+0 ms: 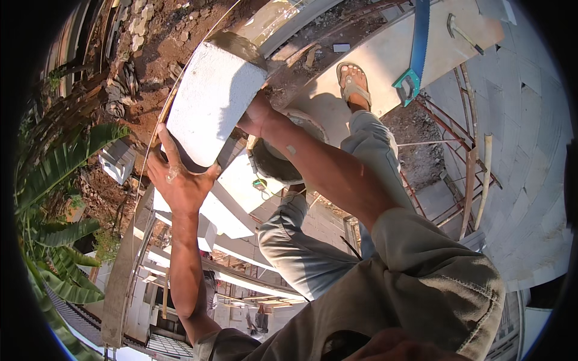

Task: The person installs white rectangular tiles onto a curved wall section using a hammer and trowel. They repeatedly tap tiles into place, apply mortar from a bucket, and adjust the alignment of each tile along the curve.

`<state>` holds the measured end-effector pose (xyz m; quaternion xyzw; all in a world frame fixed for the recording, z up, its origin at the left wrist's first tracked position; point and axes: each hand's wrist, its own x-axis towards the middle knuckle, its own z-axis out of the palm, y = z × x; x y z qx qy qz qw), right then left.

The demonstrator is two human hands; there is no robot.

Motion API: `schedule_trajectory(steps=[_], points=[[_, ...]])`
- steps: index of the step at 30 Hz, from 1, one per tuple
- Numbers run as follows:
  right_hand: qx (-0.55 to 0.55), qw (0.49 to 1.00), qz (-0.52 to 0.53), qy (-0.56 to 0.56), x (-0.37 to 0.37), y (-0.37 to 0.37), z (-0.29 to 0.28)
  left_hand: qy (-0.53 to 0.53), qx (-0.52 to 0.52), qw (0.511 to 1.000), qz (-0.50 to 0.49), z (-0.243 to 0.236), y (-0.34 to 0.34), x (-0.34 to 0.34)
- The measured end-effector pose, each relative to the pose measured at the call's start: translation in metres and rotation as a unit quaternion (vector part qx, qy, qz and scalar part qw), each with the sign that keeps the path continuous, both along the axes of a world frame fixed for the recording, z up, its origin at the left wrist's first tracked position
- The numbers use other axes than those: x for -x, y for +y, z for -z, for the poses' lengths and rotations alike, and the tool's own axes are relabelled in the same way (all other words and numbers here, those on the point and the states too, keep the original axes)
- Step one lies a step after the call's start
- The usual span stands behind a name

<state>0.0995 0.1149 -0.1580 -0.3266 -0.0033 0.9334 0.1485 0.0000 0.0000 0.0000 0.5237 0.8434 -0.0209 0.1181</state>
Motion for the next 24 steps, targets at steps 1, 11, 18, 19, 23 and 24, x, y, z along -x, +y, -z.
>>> schedule_trajectory(steps=[1, 11, 18, 19, 23, 24], points=[[0.003, 1.0, 0.018, -0.019, 0.013, 0.001, -0.007, 0.012, -0.008, 1.0, 0.018, -0.002, 0.007, 0.011], [0.018, 0.985, 0.172, 0.017, 0.046, 0.029, 0.025, 0.057, -0.123, 0.989, 0.053, 0.08, 0.053, 0.025], [-0.022, 0.993, 0.119, 0.006, 0.05, 0.053, 0.045, 0.003, -0.103, 0.994, 0.022, 0.092, 0.094, 0.04], [-0.027, 0.989, 0.146, 0.027, 0.049, 0.055, 0.039, -0.013, -0.103, 0.994, 0.02, 0.094, 0.102, 0.042], [-0.069, 0.987, 0.138, 0.046, 0.042, 0.068, 0.009, -0.029, -0.105, 0.993, 0.036, 0.111, 0.126, 0.052], [-0.082, 0.989, 0.124, 0.017, 0.037, 0.072, 0.005, -0.039, -0.102, 0.993, 0.052, 0.115, 0.135, 0.052]])
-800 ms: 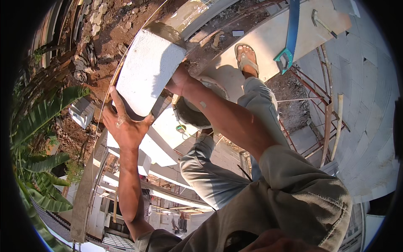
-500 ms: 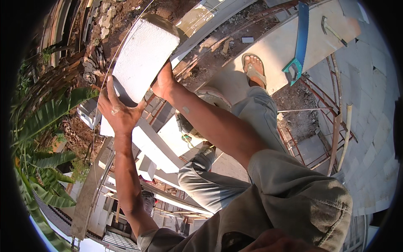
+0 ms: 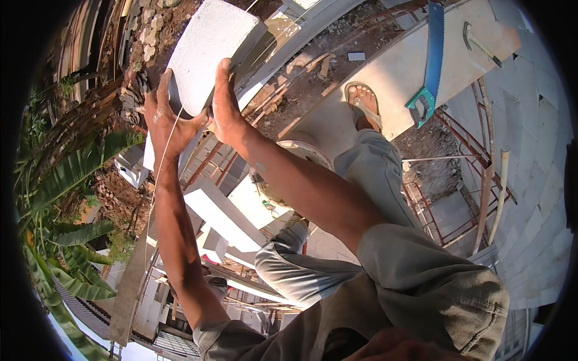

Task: The person installs white rectangular tiles onto a curved wall section using a hammer and trowel. They repeatedly tap tiles into place, apply mortar from a bucket, and adjust the alignment of each tile along the curve.

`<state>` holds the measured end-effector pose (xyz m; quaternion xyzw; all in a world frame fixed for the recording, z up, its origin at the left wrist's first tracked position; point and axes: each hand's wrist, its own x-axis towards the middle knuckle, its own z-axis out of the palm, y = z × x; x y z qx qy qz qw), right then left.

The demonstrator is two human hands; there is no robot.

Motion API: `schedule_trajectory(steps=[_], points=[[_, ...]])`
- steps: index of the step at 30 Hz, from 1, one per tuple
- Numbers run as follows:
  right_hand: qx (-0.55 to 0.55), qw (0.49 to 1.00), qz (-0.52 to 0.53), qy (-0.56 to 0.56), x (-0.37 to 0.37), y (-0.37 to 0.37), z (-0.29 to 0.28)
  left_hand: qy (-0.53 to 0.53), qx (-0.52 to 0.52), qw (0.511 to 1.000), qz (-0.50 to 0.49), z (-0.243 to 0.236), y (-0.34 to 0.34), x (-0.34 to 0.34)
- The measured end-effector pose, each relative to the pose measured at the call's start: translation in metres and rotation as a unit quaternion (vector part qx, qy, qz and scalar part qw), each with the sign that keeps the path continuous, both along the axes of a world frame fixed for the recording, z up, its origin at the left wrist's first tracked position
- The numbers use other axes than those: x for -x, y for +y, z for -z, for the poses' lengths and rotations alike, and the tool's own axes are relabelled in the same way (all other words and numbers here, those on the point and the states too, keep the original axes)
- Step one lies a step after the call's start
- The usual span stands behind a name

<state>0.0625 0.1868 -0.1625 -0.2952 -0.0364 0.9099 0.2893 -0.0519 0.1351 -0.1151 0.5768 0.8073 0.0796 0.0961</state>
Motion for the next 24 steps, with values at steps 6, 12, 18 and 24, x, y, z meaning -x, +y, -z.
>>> schedule_trajectory(steps=[6, 12, 18, 24], points=[[-0.01, 0.968, -0.08, -0.236, 0.014, 0.009, 0.028, -0.019, 0.006, 0.997, 0.07, 0.026, 0.027, 0.001], [-0.102, 0.959, -0.032, -0.263, 0.008, 0.022, 0.044, -0.03, 0.047, 0.996, 0.069, 0.048, 0.05, -0.001], [-0.12, 0.908, 0.021, -0.402, 0.022, 0.022, 0.08, -0.034, 0.062, 0.996, 0.062, 0.065, 0.07, -0.009], [-0.075, 0.891, -0.04, -0.447, 0.011, 0.026, 0.093, -0.046, 0.092, 0.993, 0.054, 0.084, 0.067, -0.014]])
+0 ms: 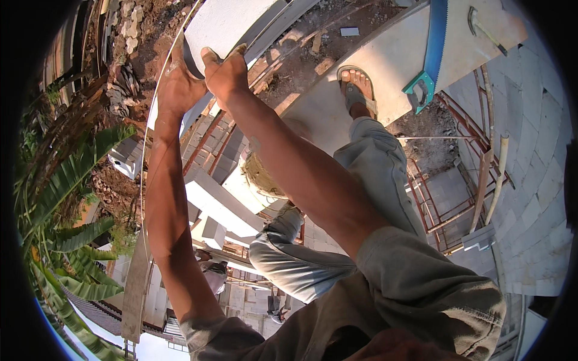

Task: The person installs white rectangular tiles onto a curved wall section using a hammer and trowel. They repeatedly tap tiles into place, apply mortar from a bucket, and adjust the alignment of each tile along the curve.

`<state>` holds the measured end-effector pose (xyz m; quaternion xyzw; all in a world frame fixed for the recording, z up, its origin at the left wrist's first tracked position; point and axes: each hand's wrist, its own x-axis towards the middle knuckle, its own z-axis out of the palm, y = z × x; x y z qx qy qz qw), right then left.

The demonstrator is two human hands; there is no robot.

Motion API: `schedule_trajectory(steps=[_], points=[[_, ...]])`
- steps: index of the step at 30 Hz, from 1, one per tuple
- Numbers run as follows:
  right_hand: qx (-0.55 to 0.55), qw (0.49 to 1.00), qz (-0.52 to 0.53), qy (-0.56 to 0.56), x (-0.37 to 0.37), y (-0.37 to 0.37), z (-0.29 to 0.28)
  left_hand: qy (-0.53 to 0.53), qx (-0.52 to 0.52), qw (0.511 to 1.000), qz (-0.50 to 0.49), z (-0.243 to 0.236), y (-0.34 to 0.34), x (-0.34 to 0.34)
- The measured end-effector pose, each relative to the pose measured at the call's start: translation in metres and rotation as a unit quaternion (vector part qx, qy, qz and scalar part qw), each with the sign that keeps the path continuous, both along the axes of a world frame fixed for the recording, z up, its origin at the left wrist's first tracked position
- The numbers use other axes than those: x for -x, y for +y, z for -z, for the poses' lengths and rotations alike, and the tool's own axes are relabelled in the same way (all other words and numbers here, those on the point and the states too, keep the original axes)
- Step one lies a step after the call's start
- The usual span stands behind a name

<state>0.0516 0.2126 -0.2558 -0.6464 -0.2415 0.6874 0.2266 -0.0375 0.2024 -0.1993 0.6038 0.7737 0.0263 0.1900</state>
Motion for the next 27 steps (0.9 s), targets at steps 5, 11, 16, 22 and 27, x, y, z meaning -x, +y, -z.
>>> schedule_trajectory(steps=[5, 11, 16, 22, 27], points=[[0.086, 0.993, -0.079, -0.028, -0.024, 0.026, -0.031, 0.039, 0.04, 0.998, -0.02, 0.01, 0.003, -0.004], [-0.023, 0.998, -0.021, -0.054, -0.012, 0.014, 0.016, 0.042, -0.019, 0.999, 0.018, 0.024, 0.01, -0.009], [0.072, 0.993, -0.062, -0.075, -0.011, 0.02, 0.001, 0.045, -0.005, 0.999, 0.015, 0.033, 0.001, 0.005], [0.012, 0.997, -0.046, -0.069, -0.014, 0.019, 0.006, 0.046, -0.008, 0.999, 0.006, 0.037, -0.001, 0.001], [0.057, 0.994, -0.082, -0.054, -0.025, 0.03, -0.014, 0.056, -0.01, 0.998, 0.002, 0.038, 0.0, 0.002]])
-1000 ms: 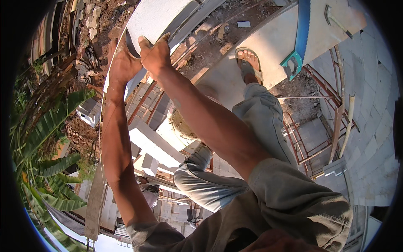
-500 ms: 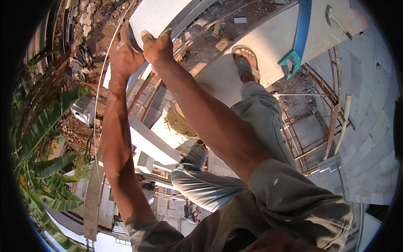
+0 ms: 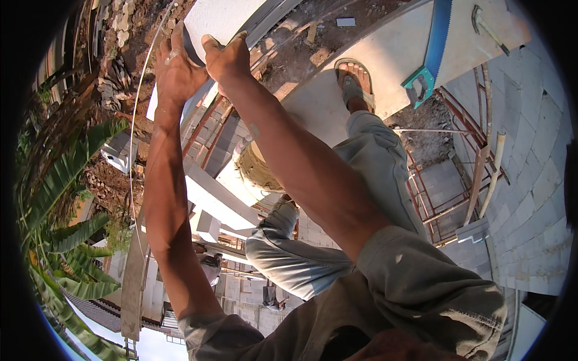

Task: The person installs white rectangular tiles onto a curved wall section using a hammer and trowel. They repeatedly tap tiles into place, apply mortar from a bucket, and adjust the alignment of each tile along the curve.

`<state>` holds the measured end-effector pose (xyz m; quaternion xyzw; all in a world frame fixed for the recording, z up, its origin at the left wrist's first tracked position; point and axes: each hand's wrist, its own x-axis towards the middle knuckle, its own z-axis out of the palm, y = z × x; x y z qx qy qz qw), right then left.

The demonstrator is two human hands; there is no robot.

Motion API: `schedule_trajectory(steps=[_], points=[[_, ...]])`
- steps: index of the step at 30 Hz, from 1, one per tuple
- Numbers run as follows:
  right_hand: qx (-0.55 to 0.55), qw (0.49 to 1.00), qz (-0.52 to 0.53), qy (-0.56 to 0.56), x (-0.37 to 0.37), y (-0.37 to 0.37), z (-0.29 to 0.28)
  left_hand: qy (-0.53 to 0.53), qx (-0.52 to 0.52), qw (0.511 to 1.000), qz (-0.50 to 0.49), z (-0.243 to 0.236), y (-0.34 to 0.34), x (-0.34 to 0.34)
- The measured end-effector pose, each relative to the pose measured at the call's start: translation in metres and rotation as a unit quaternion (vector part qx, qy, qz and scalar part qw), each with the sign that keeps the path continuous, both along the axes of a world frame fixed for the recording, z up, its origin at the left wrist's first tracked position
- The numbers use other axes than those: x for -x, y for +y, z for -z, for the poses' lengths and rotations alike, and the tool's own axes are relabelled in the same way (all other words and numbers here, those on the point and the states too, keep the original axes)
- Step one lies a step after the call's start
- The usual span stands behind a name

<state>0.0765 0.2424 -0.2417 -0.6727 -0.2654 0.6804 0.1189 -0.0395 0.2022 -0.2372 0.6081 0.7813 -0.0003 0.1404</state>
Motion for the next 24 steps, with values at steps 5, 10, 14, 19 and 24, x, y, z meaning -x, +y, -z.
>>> schedule_trajectory(steps=[5, 10, 14, 19, 24], points=[[-0.006, 0.999, 0.022, 0.025, -0.005, 0.001, -0.013, -0.013, -0.004, 1.0, -0.007, -0.003, 0.0, -0.003], [-0.044, 0.994, -0.075, 0.069, -0.009, -0.001, -0.002, 0.007, -0.006, 0.999, 0.033, 0.007, -0.006, 0.01], [-0.298, 0.953, 0.009, -0.053, -0.011, -0.036, -0.018, 0.012, -0.033, 0.998, 0.061, 0.014, -0.007, 0.015], [-0.229, 0.97, 0.064, -0.042, -0.058, -0.049, -0.007, 0.027, -0.023, 0.998, 0.056, 0.003, -0.012, 0.01], [-0.09, 0.987, 0.122, 0.051, -0.091, -0.031, 0.058, 0.017, -0.023, 0.998, 0.05, 0.003, -0.009, 0.003]])
